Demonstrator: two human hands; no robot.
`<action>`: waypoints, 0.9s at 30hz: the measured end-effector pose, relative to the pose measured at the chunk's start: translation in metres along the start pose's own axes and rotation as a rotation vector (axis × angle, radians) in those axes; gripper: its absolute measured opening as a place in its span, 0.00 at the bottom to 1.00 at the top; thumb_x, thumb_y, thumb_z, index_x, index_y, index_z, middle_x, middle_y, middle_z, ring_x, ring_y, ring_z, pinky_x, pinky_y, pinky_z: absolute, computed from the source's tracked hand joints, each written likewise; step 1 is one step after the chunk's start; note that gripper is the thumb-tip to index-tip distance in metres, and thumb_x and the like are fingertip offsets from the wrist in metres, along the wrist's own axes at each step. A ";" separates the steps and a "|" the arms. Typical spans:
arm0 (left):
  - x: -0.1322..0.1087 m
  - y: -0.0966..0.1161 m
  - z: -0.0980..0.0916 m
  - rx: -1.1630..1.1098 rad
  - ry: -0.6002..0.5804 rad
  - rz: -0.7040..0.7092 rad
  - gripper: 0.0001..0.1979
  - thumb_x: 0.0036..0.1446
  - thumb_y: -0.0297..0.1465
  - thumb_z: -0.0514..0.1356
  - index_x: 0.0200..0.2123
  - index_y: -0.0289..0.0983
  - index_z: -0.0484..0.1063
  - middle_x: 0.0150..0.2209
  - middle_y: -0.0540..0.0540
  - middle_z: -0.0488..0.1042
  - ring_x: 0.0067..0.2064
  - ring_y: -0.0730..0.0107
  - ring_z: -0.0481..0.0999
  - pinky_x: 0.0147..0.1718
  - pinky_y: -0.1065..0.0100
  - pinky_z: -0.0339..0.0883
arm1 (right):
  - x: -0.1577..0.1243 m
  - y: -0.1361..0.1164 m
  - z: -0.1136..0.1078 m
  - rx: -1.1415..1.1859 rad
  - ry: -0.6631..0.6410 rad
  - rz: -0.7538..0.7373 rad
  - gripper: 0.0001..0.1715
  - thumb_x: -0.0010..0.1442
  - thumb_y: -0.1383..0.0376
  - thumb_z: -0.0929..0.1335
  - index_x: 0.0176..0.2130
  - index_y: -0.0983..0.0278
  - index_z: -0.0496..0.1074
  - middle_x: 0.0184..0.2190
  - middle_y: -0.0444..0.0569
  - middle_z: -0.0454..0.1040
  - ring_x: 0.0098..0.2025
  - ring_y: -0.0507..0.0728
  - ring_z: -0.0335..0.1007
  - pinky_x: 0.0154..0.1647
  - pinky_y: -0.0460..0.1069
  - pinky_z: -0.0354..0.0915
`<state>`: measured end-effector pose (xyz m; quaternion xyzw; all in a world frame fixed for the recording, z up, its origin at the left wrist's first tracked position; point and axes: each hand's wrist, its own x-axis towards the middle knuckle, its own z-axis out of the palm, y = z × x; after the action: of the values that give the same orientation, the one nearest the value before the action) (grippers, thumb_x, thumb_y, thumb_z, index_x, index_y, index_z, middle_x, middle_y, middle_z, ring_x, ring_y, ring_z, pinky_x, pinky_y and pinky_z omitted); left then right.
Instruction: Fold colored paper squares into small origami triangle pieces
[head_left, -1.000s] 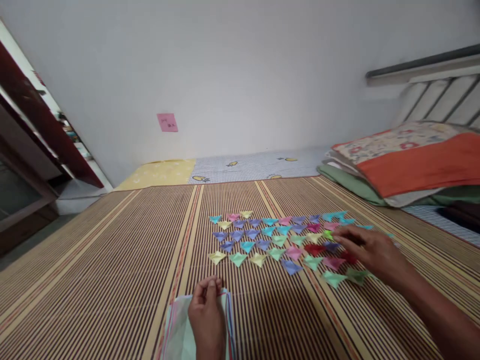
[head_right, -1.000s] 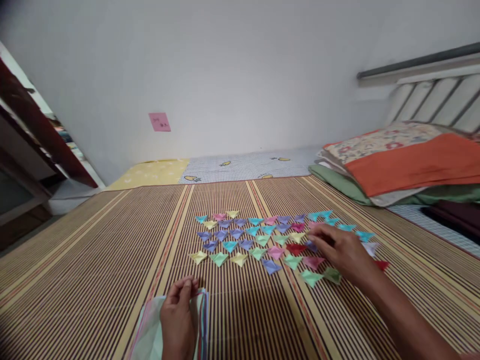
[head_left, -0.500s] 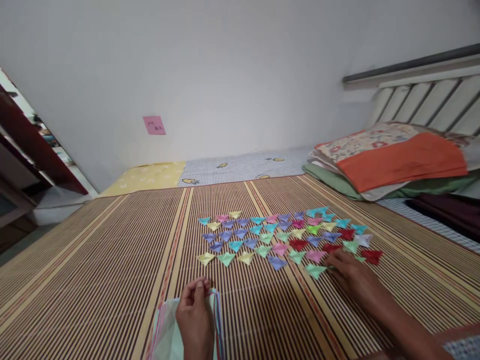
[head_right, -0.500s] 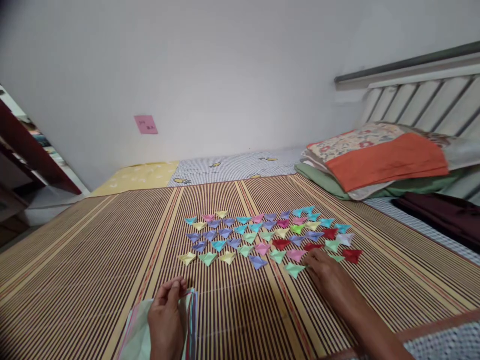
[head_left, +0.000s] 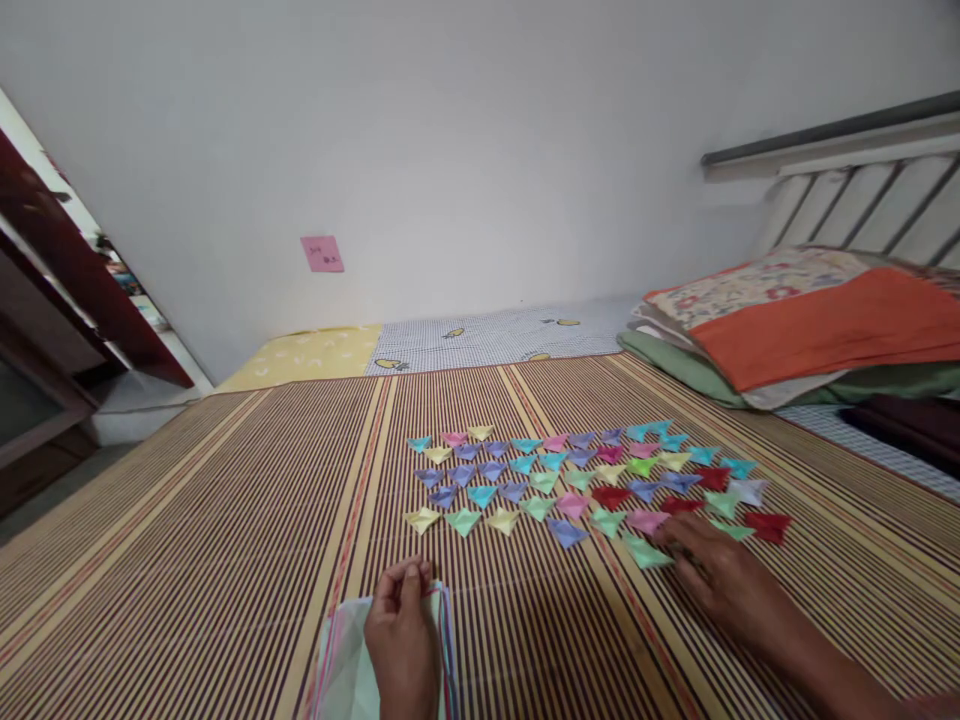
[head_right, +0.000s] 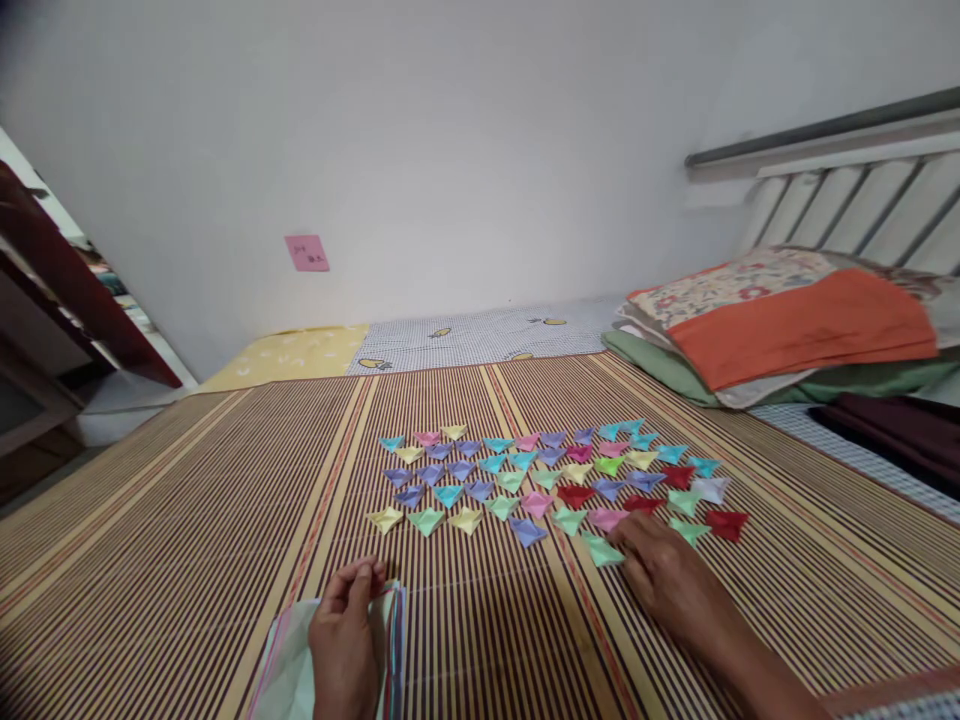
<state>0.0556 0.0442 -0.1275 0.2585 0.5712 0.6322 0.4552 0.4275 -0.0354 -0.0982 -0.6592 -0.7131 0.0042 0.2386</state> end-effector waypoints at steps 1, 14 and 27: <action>0.000 0.000 0.000 0.006 -0.003 -0.004 0.18 0.42 0.43 0.71 0.33 0.36 0.78 0.32 0.43 0.81 0.38 0.56 0.81 0.39 0.59 0.74 | -0.001 -0.002 0.000 0.012 0.011 0.017 0.13 0.61 0.69 0.62 0.39 0.59 0.75 0.43 0.54 0.80 0.48 0.65 0.77 0.47 0.58 0.72; 0.002 -0.003 -0.001 0.020 -0.025 0.009 0.19 0.43 0.44 0.71 0.34 0.36 0.78 0.33 0.43 0.82 0.39 0.57 0.81 0.41 0.59 0.73 | -0.005 0.005 0.014 -0.133 -0.032 0.019 0.14 0.64 0.68 0.62 0.30 0.60 0.73 0.32 0.52 0.77 0.36 0.64 0.76 0.36 0.55 0.70; -0.002 0.000 0.000 0.023 -0.004 -0.001 0.22 0.40 0.46 0.72 0.33 0.35 0.78 0.32 0.42 0.82 0.37 0.56 0.81 0.38 0.60 0.74 | 0.091 -0.020 -0.020 -0.061 0.047 -0.104 0.12 0.68 0.67 0.62 0.34 0.60 0.71 0.35 0.51 0.76 0.39 0.60 0.74 0.41 0.53 0.67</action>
<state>0.0566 0.0426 -0.1273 0.2646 0.5775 0.6250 0.4536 0.4140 0.0412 -0.0438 -0.6283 -0.7402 -0.0454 0.2351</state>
